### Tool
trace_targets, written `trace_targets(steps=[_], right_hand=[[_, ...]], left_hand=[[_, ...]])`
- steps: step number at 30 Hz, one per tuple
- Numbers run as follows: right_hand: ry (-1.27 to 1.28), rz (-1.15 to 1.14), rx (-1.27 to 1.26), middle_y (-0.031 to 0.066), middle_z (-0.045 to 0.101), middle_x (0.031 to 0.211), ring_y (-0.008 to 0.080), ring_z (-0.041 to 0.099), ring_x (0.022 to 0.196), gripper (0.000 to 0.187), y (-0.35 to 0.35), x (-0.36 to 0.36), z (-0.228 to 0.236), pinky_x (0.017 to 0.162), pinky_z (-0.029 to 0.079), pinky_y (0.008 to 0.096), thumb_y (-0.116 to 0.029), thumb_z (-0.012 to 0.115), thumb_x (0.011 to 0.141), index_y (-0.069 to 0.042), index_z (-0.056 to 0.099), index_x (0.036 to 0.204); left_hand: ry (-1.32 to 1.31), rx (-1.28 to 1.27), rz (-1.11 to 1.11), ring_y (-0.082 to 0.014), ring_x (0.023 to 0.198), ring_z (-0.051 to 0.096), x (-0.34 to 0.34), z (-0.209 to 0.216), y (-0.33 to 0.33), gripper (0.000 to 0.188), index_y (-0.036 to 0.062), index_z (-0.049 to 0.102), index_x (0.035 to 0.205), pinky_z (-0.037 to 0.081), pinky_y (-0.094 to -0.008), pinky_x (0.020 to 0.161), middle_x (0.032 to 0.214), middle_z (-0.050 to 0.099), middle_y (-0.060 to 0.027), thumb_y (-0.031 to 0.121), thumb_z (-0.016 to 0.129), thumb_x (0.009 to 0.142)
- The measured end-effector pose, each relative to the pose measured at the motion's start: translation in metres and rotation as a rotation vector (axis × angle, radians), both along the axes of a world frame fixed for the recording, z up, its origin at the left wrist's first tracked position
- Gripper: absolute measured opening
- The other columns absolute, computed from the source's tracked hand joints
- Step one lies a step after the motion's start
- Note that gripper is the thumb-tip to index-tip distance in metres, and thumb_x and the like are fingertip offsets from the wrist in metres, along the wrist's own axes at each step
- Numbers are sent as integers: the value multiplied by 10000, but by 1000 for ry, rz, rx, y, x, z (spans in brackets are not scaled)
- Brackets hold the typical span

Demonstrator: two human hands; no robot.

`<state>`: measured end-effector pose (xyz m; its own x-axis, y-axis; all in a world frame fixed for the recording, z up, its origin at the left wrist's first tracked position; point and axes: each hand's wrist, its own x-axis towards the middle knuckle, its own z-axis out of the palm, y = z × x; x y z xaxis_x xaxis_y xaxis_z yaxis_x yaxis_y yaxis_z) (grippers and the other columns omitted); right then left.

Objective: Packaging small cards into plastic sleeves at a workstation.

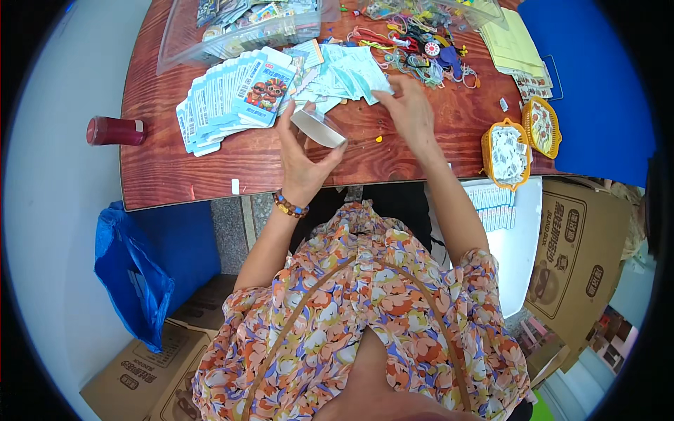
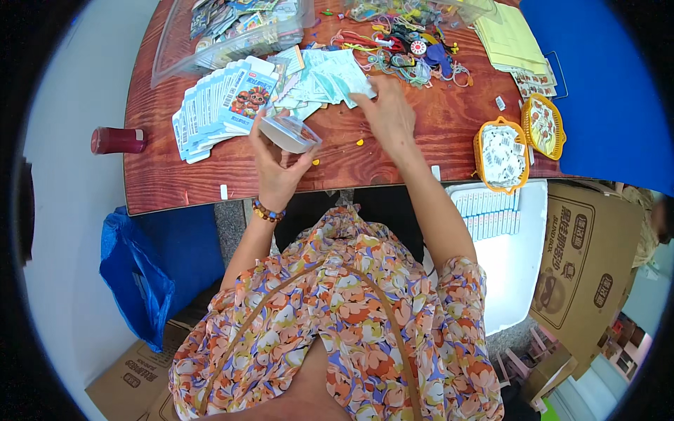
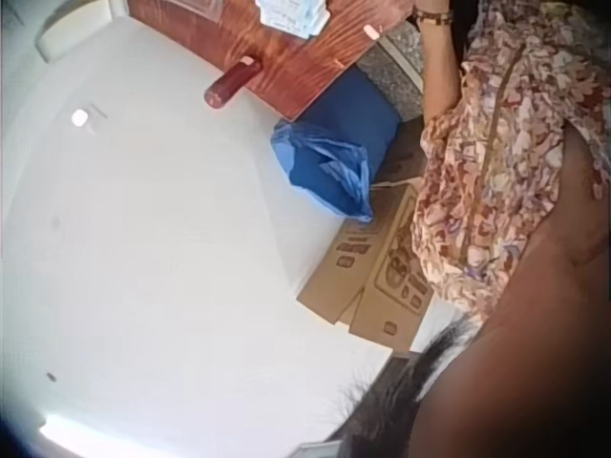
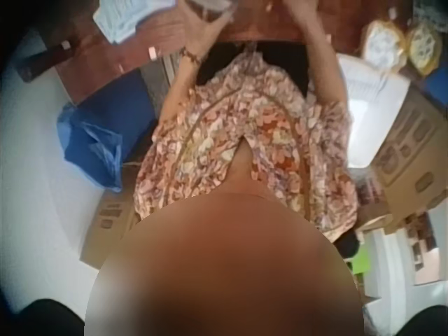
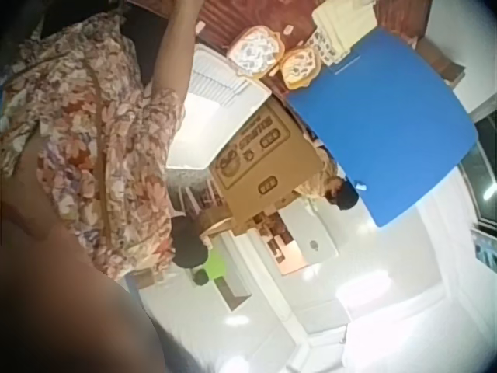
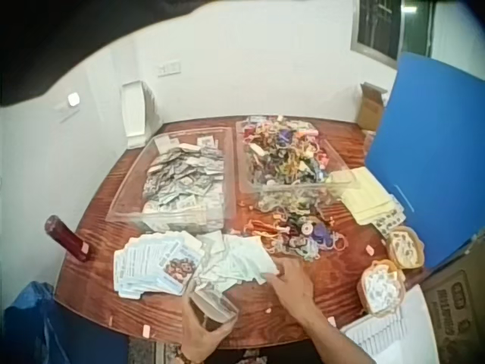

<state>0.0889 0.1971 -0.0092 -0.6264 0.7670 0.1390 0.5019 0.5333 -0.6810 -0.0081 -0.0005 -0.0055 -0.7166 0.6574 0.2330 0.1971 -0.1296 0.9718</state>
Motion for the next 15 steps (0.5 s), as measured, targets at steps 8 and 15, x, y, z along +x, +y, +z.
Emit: trace_targets(steps=[8,15], right_hand=[[-128,-70,88,116,648,1018,277,666,855,400,3,-12,-12,719,520,418,-331,770,826,-38,574,1015],[639,-130,-565,34,658,765,78,595,675,123,13,23,26,604,480,225,-66,710,863,16,676,948]], left_hand=[[-193,12,-5,-257,1226,522,-9,-9,-1,862,28,285,1446,535,-368,963,1368,422,-181,43,807,760],[574,-306,48,-340,1073,577,-21,-1,1,865,1,412,1441,510,-423,863,1168,544,-193,162,845,709]])
